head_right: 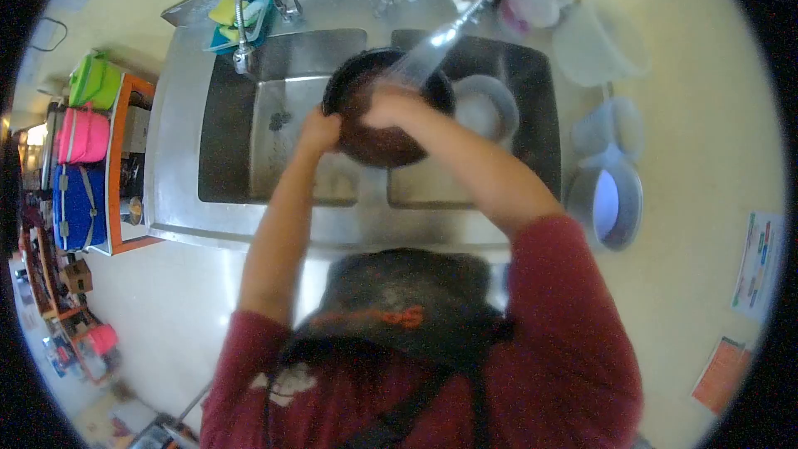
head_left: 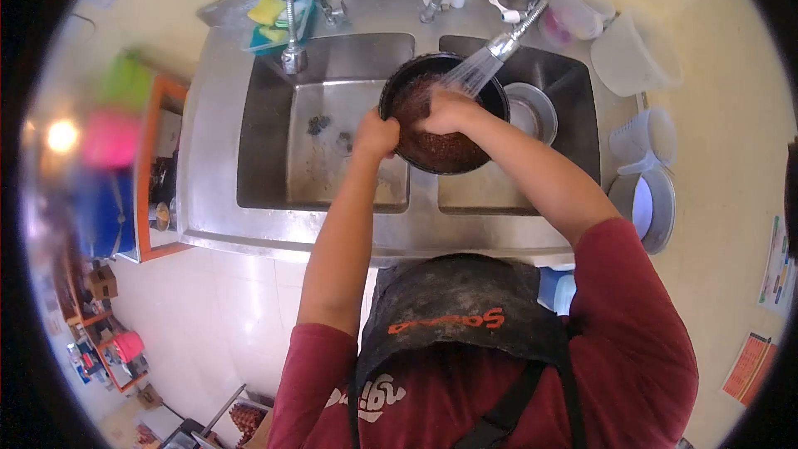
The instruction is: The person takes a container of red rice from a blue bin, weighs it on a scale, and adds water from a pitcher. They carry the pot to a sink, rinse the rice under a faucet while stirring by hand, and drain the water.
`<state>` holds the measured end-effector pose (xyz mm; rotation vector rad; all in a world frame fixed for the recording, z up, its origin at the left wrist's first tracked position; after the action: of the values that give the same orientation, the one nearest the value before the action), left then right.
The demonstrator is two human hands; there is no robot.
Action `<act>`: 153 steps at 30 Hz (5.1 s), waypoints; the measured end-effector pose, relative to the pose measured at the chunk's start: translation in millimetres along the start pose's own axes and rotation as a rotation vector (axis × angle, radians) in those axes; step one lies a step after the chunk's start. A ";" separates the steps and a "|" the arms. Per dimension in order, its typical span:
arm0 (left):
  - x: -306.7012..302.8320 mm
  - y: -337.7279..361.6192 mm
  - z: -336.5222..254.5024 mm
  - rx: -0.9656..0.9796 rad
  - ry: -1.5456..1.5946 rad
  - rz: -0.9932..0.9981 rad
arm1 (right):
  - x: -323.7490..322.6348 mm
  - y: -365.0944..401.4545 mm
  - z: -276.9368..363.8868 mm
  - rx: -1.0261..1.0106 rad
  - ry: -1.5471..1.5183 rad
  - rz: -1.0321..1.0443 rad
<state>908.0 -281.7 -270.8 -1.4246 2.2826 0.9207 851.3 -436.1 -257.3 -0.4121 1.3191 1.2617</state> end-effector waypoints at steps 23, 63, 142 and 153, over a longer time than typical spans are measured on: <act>1.3 -7.0 3.7 -0.024 -0.025 0.032 | 36.2 -38.8 -51.2 0.064 -0.048 0.049; 3.6 -6.8 14.3 0.236 -0.064 -0.125 | 4.3 -25.4 -26.3 -0.372 0.247 0.221; 3.5 -7.4 18.1 0.143 -0.057 -0.125 | 24.4 -19.4 -45.5 -0.119 -0.242 -0.074; 2.5 -2.9 10.8 0.114 -0.108 -0.144 | 53.9 -21.2 -1.8 -0.165 0.177 -0.017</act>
<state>908.5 -277.3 -281.3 -1.4329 2.0894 0.7915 855.8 -421.1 -313.1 -0.6629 1.3603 1.3487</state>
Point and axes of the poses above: each hand's wrist, its own y-axis away from the middle knuckle, its own x-axis out of the palm, z = x × y, the point moved 2 cm from there along -y, towards the middle knuckle, and after that the axes turned 4 degrees about -z, right-handed, at the moved point
